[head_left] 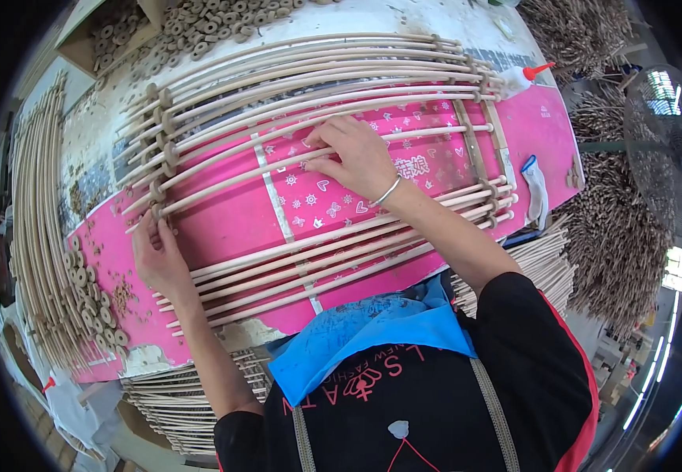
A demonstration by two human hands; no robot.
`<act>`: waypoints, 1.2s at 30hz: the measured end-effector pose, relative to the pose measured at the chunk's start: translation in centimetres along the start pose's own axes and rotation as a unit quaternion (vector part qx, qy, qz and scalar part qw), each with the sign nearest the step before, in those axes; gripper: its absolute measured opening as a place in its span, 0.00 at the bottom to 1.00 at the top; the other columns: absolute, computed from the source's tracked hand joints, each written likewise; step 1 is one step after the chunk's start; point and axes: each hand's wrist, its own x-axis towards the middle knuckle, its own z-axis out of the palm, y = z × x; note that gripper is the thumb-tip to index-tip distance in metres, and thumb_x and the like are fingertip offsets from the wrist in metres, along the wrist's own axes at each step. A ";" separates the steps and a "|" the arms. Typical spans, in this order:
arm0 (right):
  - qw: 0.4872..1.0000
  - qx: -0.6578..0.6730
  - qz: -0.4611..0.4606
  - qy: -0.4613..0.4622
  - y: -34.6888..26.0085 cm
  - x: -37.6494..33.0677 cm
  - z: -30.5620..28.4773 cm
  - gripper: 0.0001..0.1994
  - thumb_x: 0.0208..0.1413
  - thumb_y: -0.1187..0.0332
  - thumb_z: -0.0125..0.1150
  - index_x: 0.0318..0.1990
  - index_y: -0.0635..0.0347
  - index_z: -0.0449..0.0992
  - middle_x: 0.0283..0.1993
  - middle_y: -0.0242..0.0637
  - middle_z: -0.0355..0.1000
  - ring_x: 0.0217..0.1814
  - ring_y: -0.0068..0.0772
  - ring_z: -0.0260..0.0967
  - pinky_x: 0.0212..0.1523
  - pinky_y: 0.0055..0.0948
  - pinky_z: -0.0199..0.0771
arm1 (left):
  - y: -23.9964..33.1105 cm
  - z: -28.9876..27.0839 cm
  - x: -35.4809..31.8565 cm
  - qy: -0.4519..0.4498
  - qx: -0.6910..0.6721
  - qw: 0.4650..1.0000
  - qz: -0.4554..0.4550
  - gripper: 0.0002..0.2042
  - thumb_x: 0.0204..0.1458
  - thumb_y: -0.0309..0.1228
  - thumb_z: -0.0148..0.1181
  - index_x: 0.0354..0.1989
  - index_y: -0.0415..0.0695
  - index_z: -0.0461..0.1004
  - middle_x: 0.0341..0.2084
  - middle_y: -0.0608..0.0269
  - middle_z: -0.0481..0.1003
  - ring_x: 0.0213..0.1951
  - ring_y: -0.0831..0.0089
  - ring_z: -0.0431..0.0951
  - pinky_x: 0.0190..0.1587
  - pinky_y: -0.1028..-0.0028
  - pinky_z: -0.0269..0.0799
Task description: Assembling a wooden structure by applying glue to rods and sliding wooden rings into place.
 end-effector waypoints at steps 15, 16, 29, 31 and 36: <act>0.999 0.000 0.017 -0.027 0.4 0.0 -0.9 0.09 0.54 0.65 0.73 0.40 0.53 0.82 0.41 0.34 0.78 0.48 0.41 0.75 0.48 0.41 0.73 | -0.1 -0.1 0.0 0.011 0.036 0.999 0.007 0.10 0.61 0.26 0.65 0.49 0.42 0.82 0.38 0.58 0.82 0.38 0.61 0.83 0.43 0.64 0.79; 1.000 0.003 0.013 -0.020 0.3 -0.1 -1.0 0.08 0.54 0.67 0.73 0.39 0.54 0.82 0.39 0.34 0.77 0.47 0.42 0.74 0.47 0.41 0.72 | 0.6 -0.2 -0.1 0.015 0.039 0.999 -0.002 0.10 0.60 0.26 0.66 0.49 0.43 0.82 0.38 0.60 0.82 0.37 0.64 0.83 0.41 0.65 0.79; 0.999 -0.007 -0.010 -0.040 0.7 0.4 -0.8 0.09 0.54 0.68 0.73 0.39 0.57 0.81 0.39 0.37 0.75 0.45 0.44 0.74 0.47 0.41 0.71 | -0.3 -1.9 0.2 -0.013 -0.075 0.995 -0.064 0.16 0.62 0.28 0.67 0.57 0.41 0.80 0.38 0.58 0.83 0.37 0.71 0.84 0.42 0.71 0.78; 1.000 0.001 -0.022 -0.017 -0.1 0.7 -1.6 0.10 0.54 0.67 0.73 0.42 0.58 0.82 0.42 0.38 0.77 0.47 0.45 0.74 0.49 0.40 0.71 | -1.2 -4.2 0.7 0.002 -0.085 0.992 -0.094 0.16 0.63 0.28 0.66 0.58 0.39 0.80 0.39 0.59 0.83 0.38 0.74 0.82 0.43 0.74 0.77; 0.962 0.140 0.106 -0.211 -3.7 -2.4 -5.5 0.11 0.54 0.65 0.74 0.40 0.61 0.83 0.34 0.38 0.75 0.37 0.40 0.73 0.42 0.39 0.72 | -9.1 -11.7 1.0 0.066 -0.032 0.992 -0.105 0.16 0.65 0.28 0.64 0.60 0.41 0.80 0.39 0.60 0.83 0.39 0.76 0.80 0.43 0.75 0.77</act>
